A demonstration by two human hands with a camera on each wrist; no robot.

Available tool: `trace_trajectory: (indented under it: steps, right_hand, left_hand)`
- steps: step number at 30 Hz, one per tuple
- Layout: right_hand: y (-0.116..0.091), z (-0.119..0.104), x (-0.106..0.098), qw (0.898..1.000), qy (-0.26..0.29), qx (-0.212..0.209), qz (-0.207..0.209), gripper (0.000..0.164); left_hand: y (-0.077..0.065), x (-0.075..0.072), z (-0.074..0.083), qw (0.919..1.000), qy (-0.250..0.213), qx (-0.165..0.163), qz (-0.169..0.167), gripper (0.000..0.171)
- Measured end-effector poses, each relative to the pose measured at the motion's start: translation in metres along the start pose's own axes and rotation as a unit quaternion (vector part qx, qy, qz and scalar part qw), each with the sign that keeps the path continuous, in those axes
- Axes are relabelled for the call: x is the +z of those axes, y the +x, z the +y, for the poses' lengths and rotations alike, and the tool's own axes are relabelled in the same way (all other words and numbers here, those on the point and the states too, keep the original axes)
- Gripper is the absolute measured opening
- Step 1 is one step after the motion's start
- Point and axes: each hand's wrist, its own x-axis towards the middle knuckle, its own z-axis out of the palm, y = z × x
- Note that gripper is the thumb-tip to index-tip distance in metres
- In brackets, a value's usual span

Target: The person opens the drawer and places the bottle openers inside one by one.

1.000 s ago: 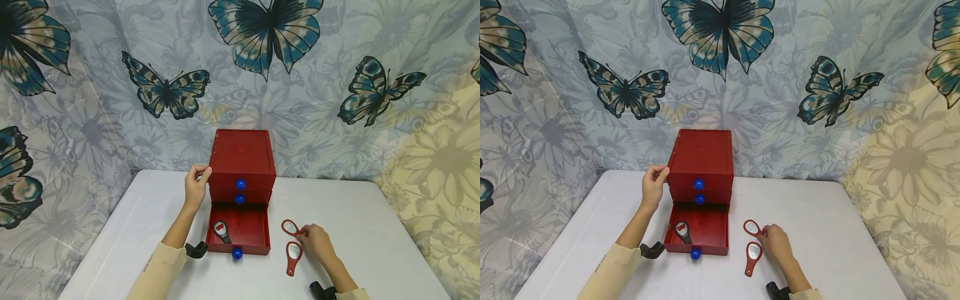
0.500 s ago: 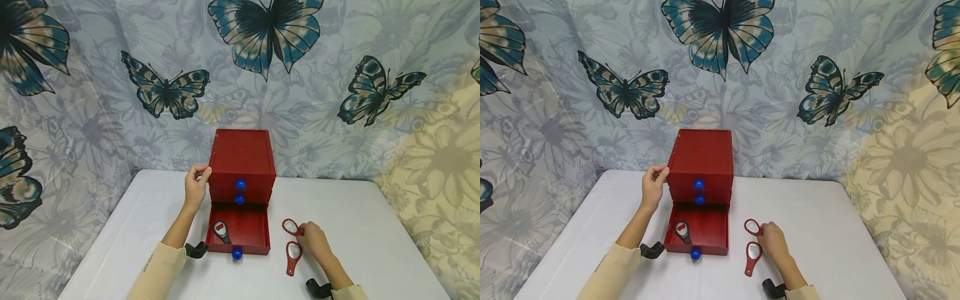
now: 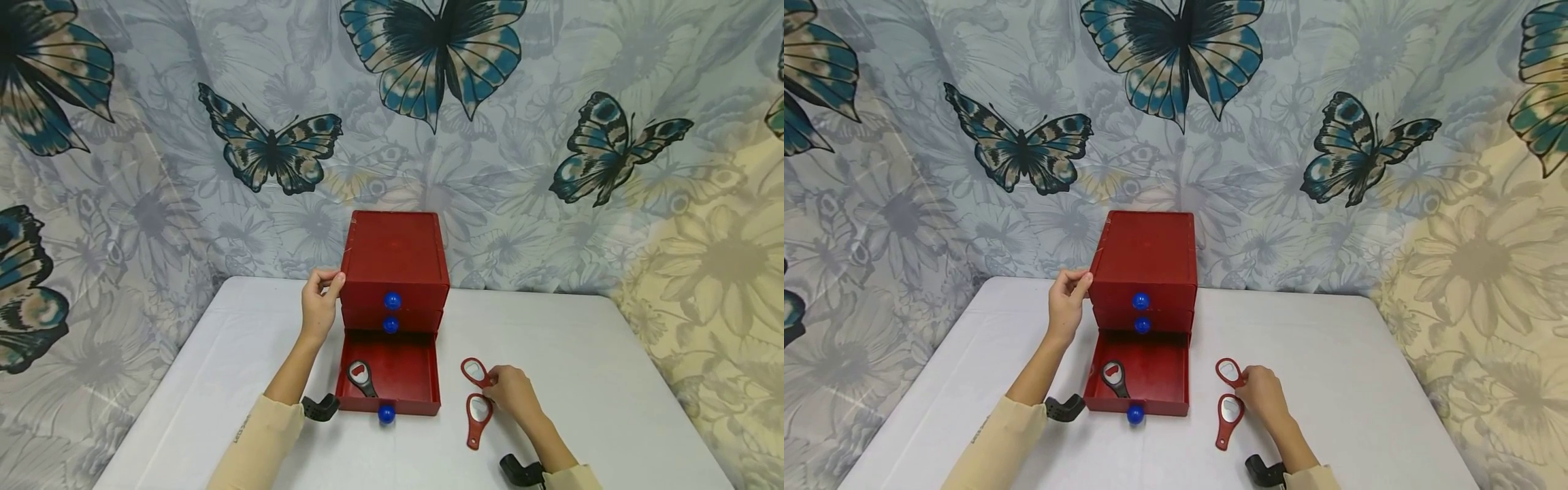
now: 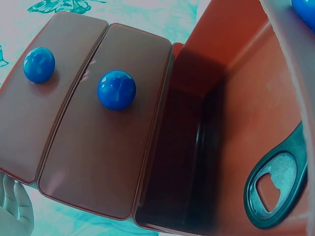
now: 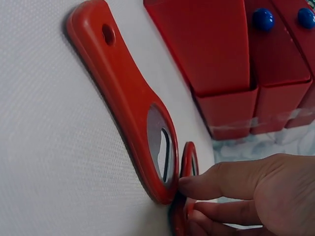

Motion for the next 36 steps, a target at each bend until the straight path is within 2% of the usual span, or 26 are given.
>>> trace_trajectory:
  steps: [7, 16, 36]
  right_hand:
    - [-0.0021, 0.0018, -0.0007, 1.0, 0.017, 0.008, 0.013, 0.023]
    - [-0.0022, 0.0026, -0.0017, 0.998, 0.054, 0.04, 0.009, 0.025]
    - [-0.0054, -0.0028, -0.0083, 0.996, 0.083, 0.037, 0.02, 0.024]
  left_hand:
    - [-0.0011, 0.0001, 0.0014, 1.0, 0.006, 0.003, 0.0, 0.023]
    - [-0.0002, 0.0005, 0.0004, 1.0, 0.003, 0.005, -0.001, 0.023]
    - [-0.0005, 0.0007, 0.0012, 1.0, 0.003, 0.005, 0.0, 0.022]
